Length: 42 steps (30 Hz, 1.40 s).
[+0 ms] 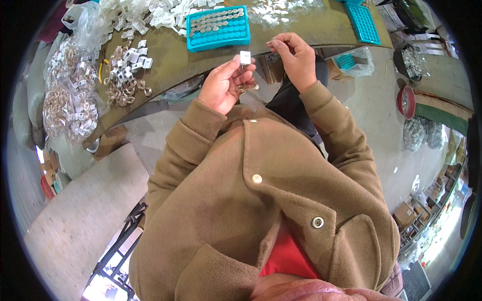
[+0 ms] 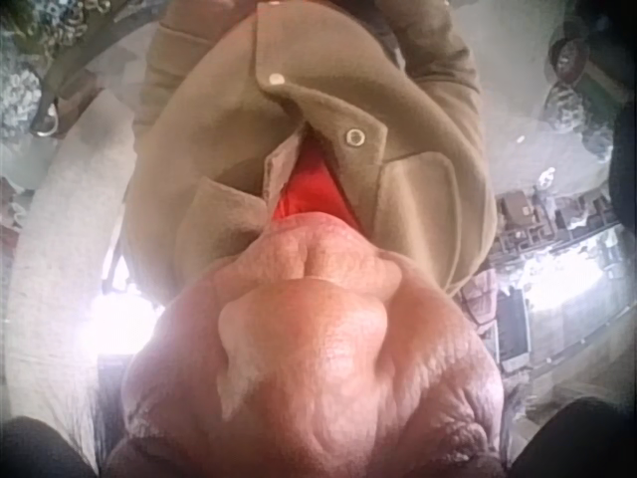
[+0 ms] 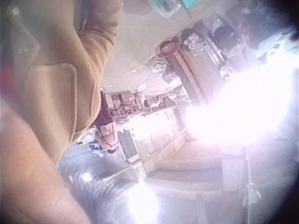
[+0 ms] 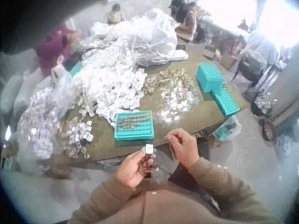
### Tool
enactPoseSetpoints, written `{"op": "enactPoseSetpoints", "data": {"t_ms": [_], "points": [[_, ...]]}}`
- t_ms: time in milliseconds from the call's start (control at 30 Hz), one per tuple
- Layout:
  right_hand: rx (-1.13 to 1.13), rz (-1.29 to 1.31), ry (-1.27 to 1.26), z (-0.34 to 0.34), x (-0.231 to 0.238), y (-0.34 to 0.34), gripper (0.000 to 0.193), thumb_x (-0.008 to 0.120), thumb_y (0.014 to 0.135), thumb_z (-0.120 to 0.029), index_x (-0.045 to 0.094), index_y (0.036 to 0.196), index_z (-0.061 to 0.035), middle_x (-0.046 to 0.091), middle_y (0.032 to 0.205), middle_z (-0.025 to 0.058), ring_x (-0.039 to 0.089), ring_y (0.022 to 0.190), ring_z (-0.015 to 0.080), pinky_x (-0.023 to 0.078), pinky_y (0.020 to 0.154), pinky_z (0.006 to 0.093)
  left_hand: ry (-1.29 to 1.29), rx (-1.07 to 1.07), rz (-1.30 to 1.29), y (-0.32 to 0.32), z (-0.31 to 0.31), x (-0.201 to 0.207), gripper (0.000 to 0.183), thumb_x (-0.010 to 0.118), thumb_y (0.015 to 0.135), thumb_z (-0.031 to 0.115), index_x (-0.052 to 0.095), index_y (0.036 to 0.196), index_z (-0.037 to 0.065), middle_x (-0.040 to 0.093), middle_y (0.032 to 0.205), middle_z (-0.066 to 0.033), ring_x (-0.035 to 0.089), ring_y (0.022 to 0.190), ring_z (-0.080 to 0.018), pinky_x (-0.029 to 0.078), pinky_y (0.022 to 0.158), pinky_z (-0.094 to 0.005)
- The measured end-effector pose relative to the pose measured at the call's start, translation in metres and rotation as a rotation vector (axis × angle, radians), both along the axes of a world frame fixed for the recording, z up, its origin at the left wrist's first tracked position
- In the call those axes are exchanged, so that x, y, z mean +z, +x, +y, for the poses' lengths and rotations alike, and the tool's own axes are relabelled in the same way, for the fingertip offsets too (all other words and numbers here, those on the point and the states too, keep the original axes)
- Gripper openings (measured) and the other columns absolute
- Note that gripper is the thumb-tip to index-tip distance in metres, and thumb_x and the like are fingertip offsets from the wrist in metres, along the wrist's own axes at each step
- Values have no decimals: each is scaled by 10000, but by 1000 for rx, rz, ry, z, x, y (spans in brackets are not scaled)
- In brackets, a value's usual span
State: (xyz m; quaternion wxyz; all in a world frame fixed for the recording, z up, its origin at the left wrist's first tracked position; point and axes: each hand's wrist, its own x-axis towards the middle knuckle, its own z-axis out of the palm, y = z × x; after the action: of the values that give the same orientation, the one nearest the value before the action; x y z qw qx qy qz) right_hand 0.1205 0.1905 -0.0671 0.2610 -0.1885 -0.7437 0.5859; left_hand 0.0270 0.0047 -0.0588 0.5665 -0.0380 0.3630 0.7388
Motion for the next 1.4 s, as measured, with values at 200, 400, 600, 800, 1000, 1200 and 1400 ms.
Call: {"op": "enactPoseSetpoints", "data": {"t_ms": [200,400,600,800,1000,1200,1400], "points": [[248,108,-601,-29,28,1,119,590,944,-87,635,988,13,679,950,37,611,871,86,486,798,216,50,81,17,8,1,16,267,520,1000,257,585,1125,31,653,918,-57,557,718,-66,529,764,-310],[208,139,-237,-48,30,-7,101,577,931,-45,642,994,0,654,913,15,576,839,66,481,785,222,122,85,-53,11,-5,28,269,526,997,251,570,1149,33,652,924,-51,535,677,-48,514,733,-265],[253,75,-20,-44,34,-6,76,555,942,-28,610,986,0,648,951,23,564,837,69,486,756,224,199,60,-108,9,-8,24,260,533,995,263,580,1136,49,658,889,-34,519,632,-28,510,731,-248],[246,120,373,-42,40,-9,74,574,876,6,583,946,-17,616,886,100,597,781,242,495,702,301,74,156,144,14,-6,24,258,576,971,274,618,1048,32,661,868,-35,563,681,-73,509,681,-250],[217,173,469,-45,40,-14,57,574,853,2,551,897,-26,577,831,131,583,755,344,487,662,363,18,166,165,11,-6,27,223,588,963,240,632,1003,26,654,813,-35,508,600,-57,505,643,-235],[284,126,485,-42,38,-15,32,567,851,-3,556,877,-20,585,837,147,585,761,357,486,660,385,-93,175,242,13,-6,20,171,604,944,196,635,954,29,666,842,-70,542,635,-75,484,621,-225],[337,-29,102,-32,46,-13,63,611,852,-33,619,908,-5,633,826,135,616,728,254,494,667,321,-71,160,183,6,-6,24,182,588,957,220,633,983,46,674,879,-63,460,558,-18,462,601,-209]]}}
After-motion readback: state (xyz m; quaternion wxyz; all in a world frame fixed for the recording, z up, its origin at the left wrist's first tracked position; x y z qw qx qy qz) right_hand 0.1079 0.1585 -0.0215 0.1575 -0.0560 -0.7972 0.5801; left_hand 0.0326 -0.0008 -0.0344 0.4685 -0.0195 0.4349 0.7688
